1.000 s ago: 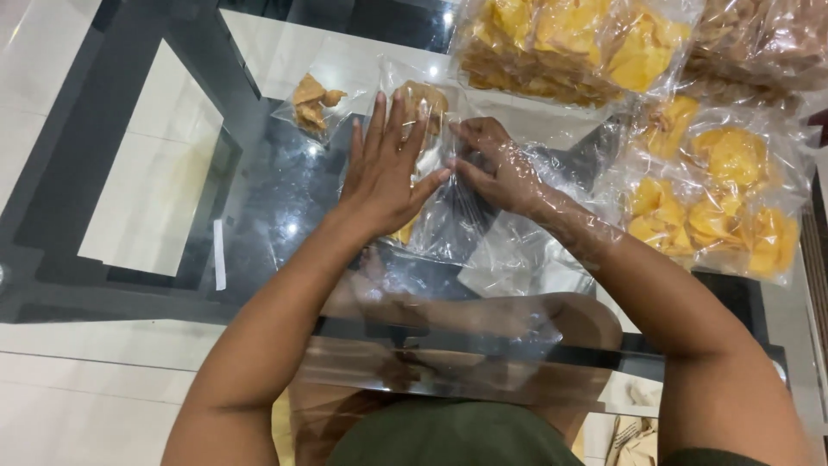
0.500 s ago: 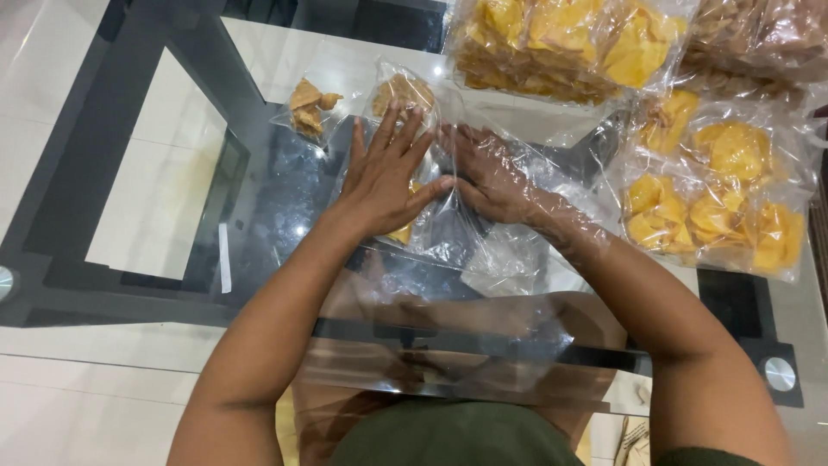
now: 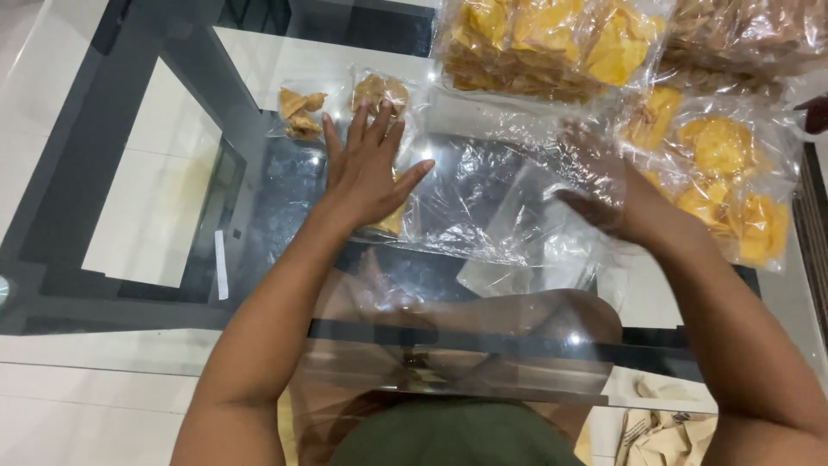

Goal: Manually placing dried fruit slices into small plastic bags on a glass table.

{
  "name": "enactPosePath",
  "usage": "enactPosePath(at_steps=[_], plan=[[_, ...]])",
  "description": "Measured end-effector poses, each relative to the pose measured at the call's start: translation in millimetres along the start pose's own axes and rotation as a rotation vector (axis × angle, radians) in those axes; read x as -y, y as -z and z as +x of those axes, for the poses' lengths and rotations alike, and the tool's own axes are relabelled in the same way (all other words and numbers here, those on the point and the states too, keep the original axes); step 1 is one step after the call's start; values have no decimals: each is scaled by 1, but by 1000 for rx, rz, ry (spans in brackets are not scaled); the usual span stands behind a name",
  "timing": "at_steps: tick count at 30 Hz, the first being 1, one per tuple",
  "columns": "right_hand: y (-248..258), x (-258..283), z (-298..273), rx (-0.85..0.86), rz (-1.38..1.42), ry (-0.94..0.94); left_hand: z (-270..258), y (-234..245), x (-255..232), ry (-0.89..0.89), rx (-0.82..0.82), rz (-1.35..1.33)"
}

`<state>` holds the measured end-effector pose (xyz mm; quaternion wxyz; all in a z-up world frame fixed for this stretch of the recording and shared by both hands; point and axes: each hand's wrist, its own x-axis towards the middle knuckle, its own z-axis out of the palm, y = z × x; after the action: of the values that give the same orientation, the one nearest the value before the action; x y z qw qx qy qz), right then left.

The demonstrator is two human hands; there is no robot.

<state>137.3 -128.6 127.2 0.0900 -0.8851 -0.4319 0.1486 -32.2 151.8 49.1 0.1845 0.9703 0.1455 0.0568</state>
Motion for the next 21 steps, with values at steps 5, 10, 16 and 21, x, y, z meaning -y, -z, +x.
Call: enactPosePath(at_steps=[5, 10, 16, 21], plan=[[45, -11, -40, -131, -43, -133, 6, 3, 26, -29, -330, -152], [58, -75, -63, -501, -528, 184, -8, 30, 48, 257, -233, 6], [72, -9, -84, -325, -266, 198, 8, -27, 137, -34, -733, 64], [64, 5, -86, -222, -230, 277, 13, -6, 124, 169, -939, -577]])
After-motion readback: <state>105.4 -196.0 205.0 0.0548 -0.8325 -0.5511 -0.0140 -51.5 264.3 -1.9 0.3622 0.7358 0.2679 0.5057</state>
